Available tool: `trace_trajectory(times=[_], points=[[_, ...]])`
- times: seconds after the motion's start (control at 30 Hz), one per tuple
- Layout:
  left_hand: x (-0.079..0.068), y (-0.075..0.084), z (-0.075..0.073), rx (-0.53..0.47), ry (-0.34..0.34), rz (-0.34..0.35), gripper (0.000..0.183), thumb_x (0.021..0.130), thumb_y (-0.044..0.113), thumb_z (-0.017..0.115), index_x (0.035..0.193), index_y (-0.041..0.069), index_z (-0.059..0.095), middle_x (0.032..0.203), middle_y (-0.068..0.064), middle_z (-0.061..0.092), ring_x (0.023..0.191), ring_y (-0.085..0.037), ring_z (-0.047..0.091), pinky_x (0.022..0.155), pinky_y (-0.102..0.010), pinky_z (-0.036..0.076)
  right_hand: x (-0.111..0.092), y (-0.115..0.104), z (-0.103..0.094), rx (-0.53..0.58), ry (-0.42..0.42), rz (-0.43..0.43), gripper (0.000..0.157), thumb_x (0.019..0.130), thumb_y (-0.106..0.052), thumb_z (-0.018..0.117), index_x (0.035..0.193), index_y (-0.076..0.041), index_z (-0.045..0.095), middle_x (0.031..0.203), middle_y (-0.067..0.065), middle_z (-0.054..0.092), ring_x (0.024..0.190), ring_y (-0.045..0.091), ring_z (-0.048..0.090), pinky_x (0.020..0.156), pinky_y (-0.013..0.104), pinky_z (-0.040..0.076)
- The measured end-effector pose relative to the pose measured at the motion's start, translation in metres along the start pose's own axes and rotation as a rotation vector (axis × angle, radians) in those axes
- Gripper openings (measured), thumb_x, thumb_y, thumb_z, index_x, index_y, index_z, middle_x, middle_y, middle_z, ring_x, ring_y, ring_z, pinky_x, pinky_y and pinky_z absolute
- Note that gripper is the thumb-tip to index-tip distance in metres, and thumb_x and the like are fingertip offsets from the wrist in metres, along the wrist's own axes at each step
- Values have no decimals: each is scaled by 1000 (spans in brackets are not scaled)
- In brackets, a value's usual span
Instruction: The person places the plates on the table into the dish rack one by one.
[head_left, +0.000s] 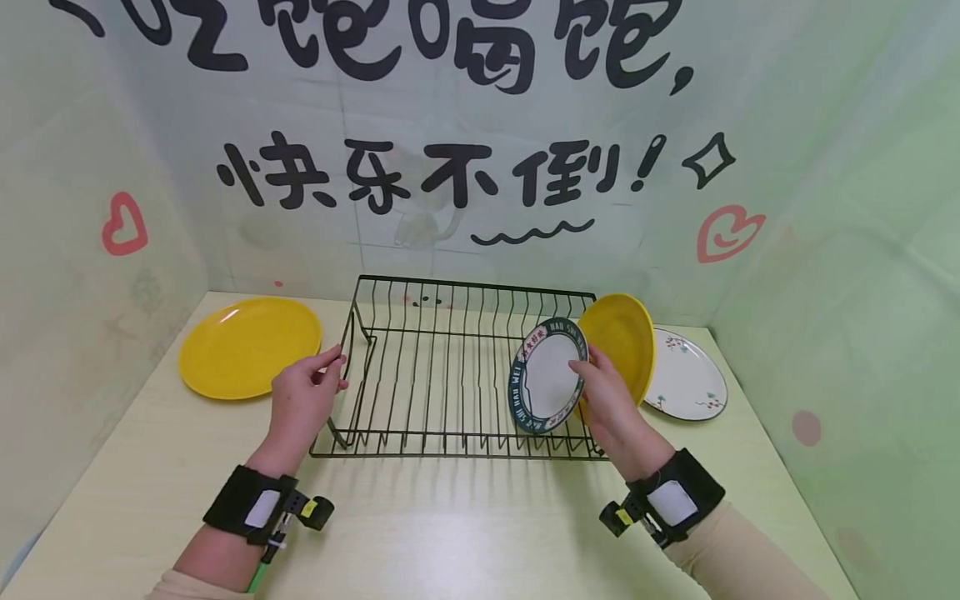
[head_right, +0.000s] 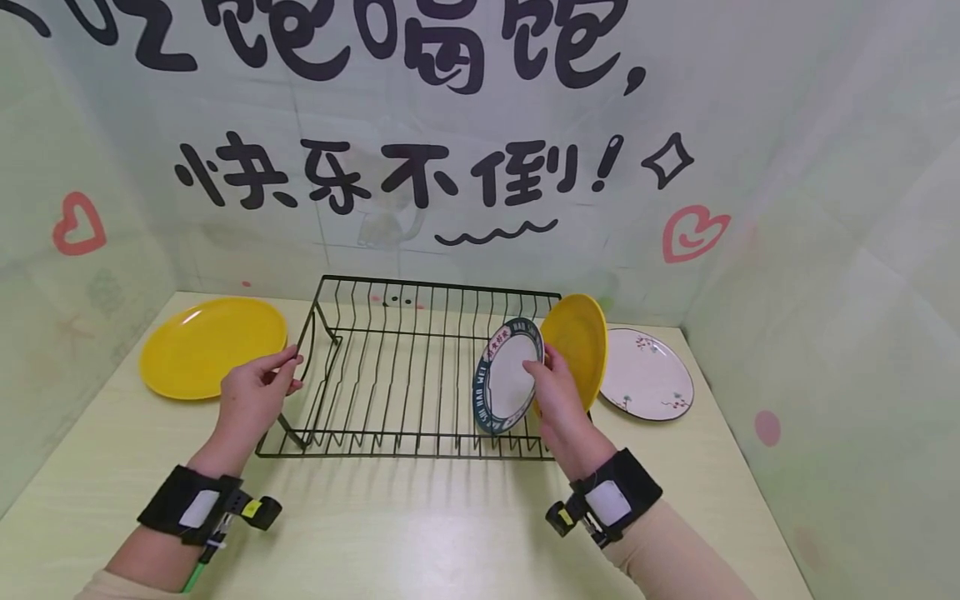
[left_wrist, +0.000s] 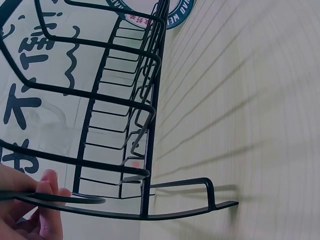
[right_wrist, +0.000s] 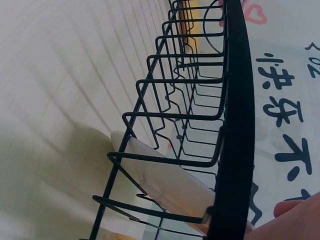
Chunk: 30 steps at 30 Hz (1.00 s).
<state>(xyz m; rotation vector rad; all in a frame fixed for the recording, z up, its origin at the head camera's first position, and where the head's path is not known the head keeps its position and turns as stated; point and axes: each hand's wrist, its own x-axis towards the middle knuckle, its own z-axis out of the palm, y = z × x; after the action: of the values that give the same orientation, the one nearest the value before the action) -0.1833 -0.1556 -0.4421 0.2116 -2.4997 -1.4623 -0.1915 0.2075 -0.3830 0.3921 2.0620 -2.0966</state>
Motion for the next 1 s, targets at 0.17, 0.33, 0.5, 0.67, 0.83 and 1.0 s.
trace_trajectory(times=[0.17, 0.33, 0.5, 0.67, 0.83, 1.0], points=[[0, 0, 1, -1, -1, -1, 36, 96, 18, 55, 130, 8, 58, 112, -15, 67, 66, 4, 58, 44, -21, 37, -9, -6, 0, -102, 31, -73, 64, 98, -13, 41, 153, -15, 8, 159, 5, 11, 145, 27, 9, 116, 53, 9], [0, 0, 2, 4, 0, 11, 35, 96, 18, 55, 130, 8, 58, 110, -15, 67, 66, 3, 59, 42, -22, 35, -31, -19, -3, -108, 32, -185, 58, 96, -7, 40, 151, -13, 22, 155, 5, 23, 142, 25, 20, 117, 47, 16], [0, -1, 1, 8, 5, 2, 36, 96, 20, 55, 130, 8, 58, 108, -15, 68, 65, 3, 58, 42, -22, 35, -51, -35, -13, 24, 72, -316, 45, 96, 0, 35, 140, -8, 43, 143, 4, 42, 131, 19, 37, 111, 36, 28], [2, -1, -1, -1, 2, -1, 35, 96, 19, 55, 130, 9, 58, 109, -15, 67, 65, 4, 58, 43, -22, 35, -58, -42, -30, 265, 199, -385, 33, 94, 4, 37, 119, -3, 57, 126, 2, 49, 117, 21, 44, 98, 28, 41], [3, -3, -1, -6, -4, 1, 35, 96, 19, 56, 130, 9, 58, 109, -15, 68, 65, 4, 59, 42, -22, 35, -56, -30, -50, 373, 343, -341, 25, 95, 1, 39, 112, -6, 57, 118, 0, 50, 105, 17, 45, 85, 23, 44], [6, -3, -2, 3, -4, 6, 36, 96, 20, 56, 129, 9, 58, 108, -14, 68, 65, 3, 59, 43, -21, 36, -48, -4, -67, 282, 383, -204, 23, 98, -6, 39, 118, -11, 49, 117, -5, 45, 102, 13, 43, 84, 20, 41]])
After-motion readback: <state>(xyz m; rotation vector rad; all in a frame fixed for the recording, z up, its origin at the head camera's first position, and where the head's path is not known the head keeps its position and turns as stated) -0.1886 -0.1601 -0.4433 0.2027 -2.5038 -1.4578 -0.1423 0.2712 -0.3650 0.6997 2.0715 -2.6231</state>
